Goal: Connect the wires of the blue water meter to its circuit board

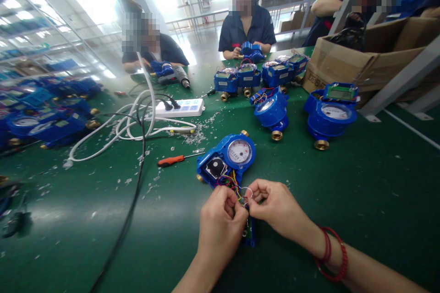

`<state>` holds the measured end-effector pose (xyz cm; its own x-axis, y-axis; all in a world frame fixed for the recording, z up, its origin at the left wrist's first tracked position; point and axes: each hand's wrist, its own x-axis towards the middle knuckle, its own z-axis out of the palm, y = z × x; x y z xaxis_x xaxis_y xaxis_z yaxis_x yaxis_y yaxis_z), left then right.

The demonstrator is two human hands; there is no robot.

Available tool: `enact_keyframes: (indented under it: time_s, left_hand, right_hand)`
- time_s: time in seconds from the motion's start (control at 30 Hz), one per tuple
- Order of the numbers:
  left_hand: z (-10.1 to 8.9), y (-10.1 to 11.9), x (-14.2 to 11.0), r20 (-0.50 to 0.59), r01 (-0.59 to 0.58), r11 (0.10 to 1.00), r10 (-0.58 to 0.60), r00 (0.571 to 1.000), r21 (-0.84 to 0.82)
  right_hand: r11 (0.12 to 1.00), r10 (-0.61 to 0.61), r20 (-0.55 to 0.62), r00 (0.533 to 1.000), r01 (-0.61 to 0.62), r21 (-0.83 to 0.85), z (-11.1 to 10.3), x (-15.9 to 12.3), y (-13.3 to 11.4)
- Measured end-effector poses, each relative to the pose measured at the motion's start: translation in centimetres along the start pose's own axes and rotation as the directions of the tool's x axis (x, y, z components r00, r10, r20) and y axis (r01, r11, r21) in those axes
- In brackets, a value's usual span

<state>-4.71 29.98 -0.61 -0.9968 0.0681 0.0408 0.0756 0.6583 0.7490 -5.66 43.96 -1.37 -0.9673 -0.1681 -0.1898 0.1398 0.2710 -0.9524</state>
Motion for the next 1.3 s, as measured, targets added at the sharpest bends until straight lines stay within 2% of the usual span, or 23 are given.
enact_keyframes:
  time_s: [0.4,0.63,0.93,1.03,1.13,1.3]
  left_hand:
    - [-0.3,0.4,-0.2,0.054,0.016,1.000,-0.015,0.998,-0.014]
    - [-0.5,0.0,-0.2,0.086,-0.005,0.998,0.011,0.996,-0.069]
    - [-0.7,-0.1,-0.3,0.169,0.062,0.975,-0.025,0.985,-0.213]
    - [-0.7,-0.4,-0.4,0.154,0.080,0.964,-0.042,0.987,-0.253]
    - [-0.4,-0.7,-0.4,0.127,0.135,0.943,-0.101,0.987,-0.304]
    - [-0.2,-0.5,-0.1,0.068,0.149,0.949,-0.135,0.989,-0.279]
  right_hand:
    - [0.999,0.006,0.038,0.999,-0.004,-0.052,-0.1,-0.4,-0.6]
    - [0.989,0.054,0.054,0.997,-0.061,0.136,0.4,0.1,0.3]
    - [0.963,0.018,0.201,0.979,-0.071,0.260,-0.6,0.2,-0.3]
    - [0.956,0.019,0.216,0.976,-0.081,0.282,-0.8,0.1,-0.4]
    - [0.967,0.023,0.163,0.986,-0.063,0.247,-0.9,0.1,-0.5]
    - [0.964,0.022,0.132,0.991,-0.056,0.260,-0.8,0.1,-0.5]
